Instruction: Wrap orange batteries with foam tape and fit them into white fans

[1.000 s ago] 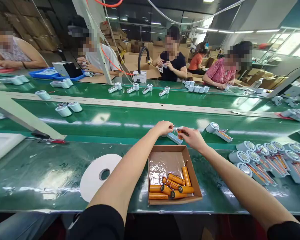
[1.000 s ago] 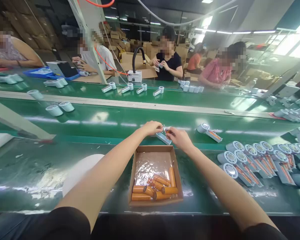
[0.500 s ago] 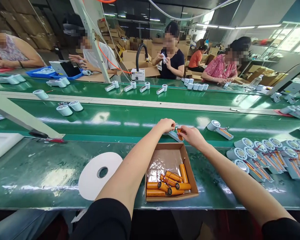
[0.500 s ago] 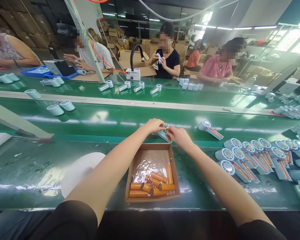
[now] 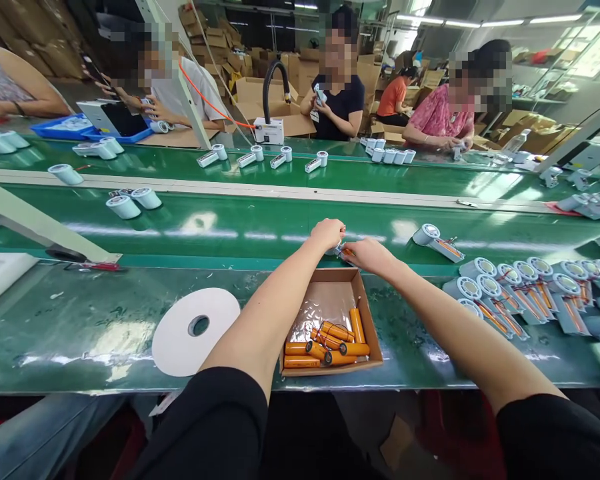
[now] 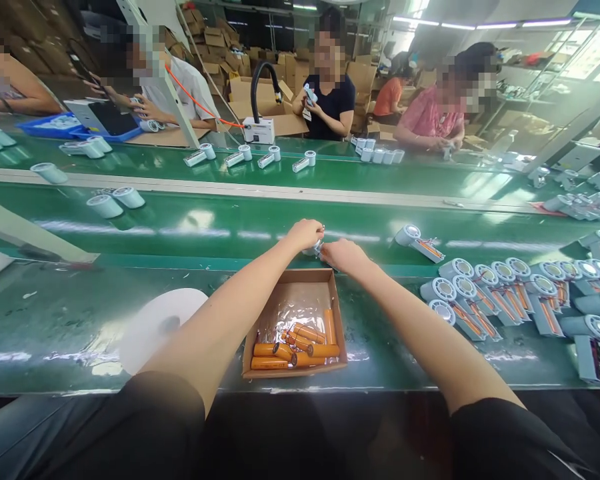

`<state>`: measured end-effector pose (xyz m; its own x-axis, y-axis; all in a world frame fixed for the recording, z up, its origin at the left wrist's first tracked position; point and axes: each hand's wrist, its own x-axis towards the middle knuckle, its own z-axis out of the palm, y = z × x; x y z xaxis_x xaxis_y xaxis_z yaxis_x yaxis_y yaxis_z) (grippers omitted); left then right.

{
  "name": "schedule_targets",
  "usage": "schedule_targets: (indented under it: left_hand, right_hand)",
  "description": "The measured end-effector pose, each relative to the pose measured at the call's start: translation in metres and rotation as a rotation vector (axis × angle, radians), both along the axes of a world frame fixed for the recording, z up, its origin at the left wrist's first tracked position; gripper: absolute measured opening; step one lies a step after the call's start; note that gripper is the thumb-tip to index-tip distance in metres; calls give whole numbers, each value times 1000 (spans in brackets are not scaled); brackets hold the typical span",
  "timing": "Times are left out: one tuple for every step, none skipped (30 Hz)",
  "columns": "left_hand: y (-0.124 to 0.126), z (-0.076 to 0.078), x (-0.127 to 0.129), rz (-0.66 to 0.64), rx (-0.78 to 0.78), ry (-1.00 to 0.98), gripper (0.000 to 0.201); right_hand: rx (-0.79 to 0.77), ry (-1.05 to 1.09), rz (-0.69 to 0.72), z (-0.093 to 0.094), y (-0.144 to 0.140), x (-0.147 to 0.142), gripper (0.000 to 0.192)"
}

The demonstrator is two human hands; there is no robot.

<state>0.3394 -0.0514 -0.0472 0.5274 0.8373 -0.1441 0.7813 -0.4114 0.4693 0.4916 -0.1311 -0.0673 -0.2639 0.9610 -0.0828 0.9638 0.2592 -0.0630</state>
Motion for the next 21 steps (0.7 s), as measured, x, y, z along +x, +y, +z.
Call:
schedule_targets:
  left_hand:
    - [-3, 3, 1, 6, -12, 2, 39]
    - [-7, 7, 1, 13, -22, 7, 37]
    - [-13, 12, 0, 18, -30, 12, 35]
    - [-19, 19, -3, 23, -33, 12, 33]
    - [-26, 26, -9, 25, -32, 8, 31]
    - [-34, 33, -18, 25, -27, -2, 30]
    - [-43, 39, -30, 25, -16, -17, 31]
    - [-54, 44, -48, 29, 3, -36, 33]
    - [-67, 48, -70, 39, 30, -55, 36]
    - [-83, 50, -98, 56, 60, -71, 39]
    - [-102, 51, -129, 82, 89, -82, 41]
    - [-124, 50, -165, 115, 107, -83, 39]
    - [-148, 47, -202, 151, 111, -71, 36]
    - [-173, 44, -240, 178, 89, -56, 35]
    - [-197, 40, -278, 193, 46, -42, 38]
    - [-219, 35, -312, 219, 11, 4, 47]
    - [-239, 31, -342, 261, -39, 89, 66]
    - [-255, 27, -367, 292, -103, 160, 86]
    - [-268, 23, -385, 315, -161, 225, 102]
    - [-278, 20, -396, 325, -209, 277, 111]
    - [-285, 17, -401, 318, -230, 307, 112]
  right_hand:
    - [-11, -1, 4, 0, 0, -2, 29]
    - [-18, 0, 10, 0, -1, -4, 28]
    - [-22, 3, 22, 1, -2, -8, 27]
    - [-23, 9, 42, 2, -3, -11, 25]
    - [-19, 19, 71, 3, -5, -15, 24]
    - [-13, 34, 109, 3, -7, -18, 24]
    - [-4, 51, 147, 2, -8, -20, 25]
    - [10, 72, 189, -2, -10, -19, 27]
    - [26, 96, 227, -9, -10, -15, 30]
    - [45, 121, 251, -18, -9, -7, 34]
    - [65, 148, 253, -31, -6, 3, 39]
    - [97, 207, 236, -45, -1, 16, 44]
    - [122, 252, 180, -60, 6, 31, 48]
    - [152, 280, 114, -75, 15, 48, 51]
    - [187, 296, 56, -88, 25, 64, 53]
    - [205, 294, -2, -97, 34, 79, 55]
    - [206, 280, -48, -102, 42, 92, 57]
    - [190, 260, -88, -102, 48, 103, 57]
    - [159, 238, -125, -96, 52, 110, 57]
    - [132, 222, -160, -86, 54, 112, 56]
    - [124, 221, -182, -72, 53, 110, 54]
